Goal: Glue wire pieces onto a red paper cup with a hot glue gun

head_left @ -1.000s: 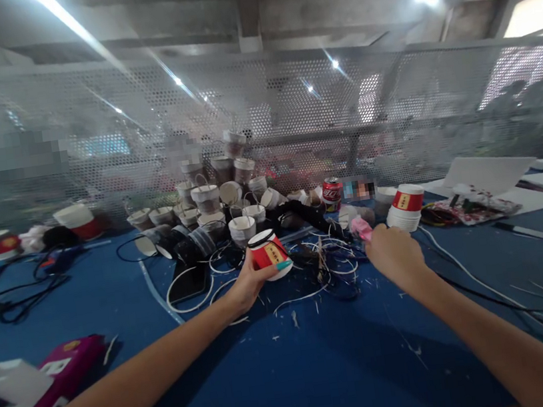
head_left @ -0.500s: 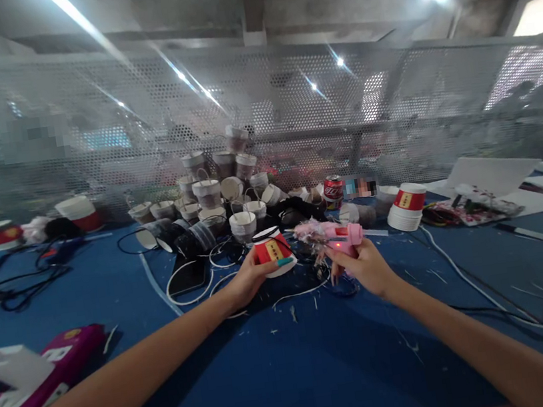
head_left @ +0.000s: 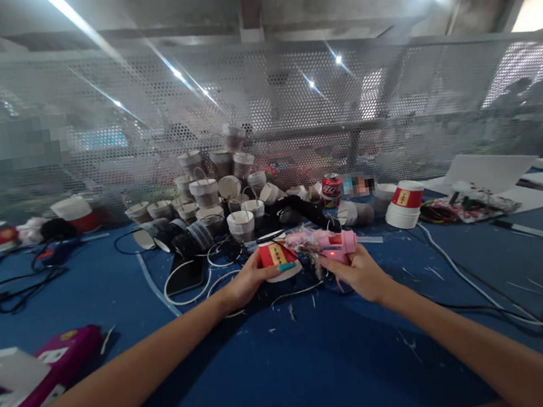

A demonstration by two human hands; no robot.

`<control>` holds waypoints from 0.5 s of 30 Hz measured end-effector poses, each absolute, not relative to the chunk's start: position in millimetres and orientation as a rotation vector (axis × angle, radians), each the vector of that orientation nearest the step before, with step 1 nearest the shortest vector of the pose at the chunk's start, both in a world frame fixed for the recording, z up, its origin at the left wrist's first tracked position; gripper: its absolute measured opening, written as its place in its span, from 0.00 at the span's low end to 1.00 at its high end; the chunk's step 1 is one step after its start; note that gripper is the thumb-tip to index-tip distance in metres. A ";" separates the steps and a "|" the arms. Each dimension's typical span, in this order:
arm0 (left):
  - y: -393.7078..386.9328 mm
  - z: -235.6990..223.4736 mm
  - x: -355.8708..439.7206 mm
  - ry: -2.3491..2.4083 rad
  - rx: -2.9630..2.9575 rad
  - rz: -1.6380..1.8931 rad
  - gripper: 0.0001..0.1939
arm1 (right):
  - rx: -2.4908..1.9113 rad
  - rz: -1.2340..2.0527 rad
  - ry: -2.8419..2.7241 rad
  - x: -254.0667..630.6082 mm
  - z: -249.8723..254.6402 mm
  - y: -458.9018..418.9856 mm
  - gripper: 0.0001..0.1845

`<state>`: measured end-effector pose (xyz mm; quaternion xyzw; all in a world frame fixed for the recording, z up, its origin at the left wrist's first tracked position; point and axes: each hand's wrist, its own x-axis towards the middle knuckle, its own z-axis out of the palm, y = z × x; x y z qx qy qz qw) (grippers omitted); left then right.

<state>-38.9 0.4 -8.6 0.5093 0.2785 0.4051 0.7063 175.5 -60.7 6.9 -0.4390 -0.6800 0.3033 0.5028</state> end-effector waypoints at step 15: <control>4.9 -11.6 -40.2 0.577 1.147 0.906 0.26 | -1.066 0.594 -1.687 178.6 8.3 -57.2 0.14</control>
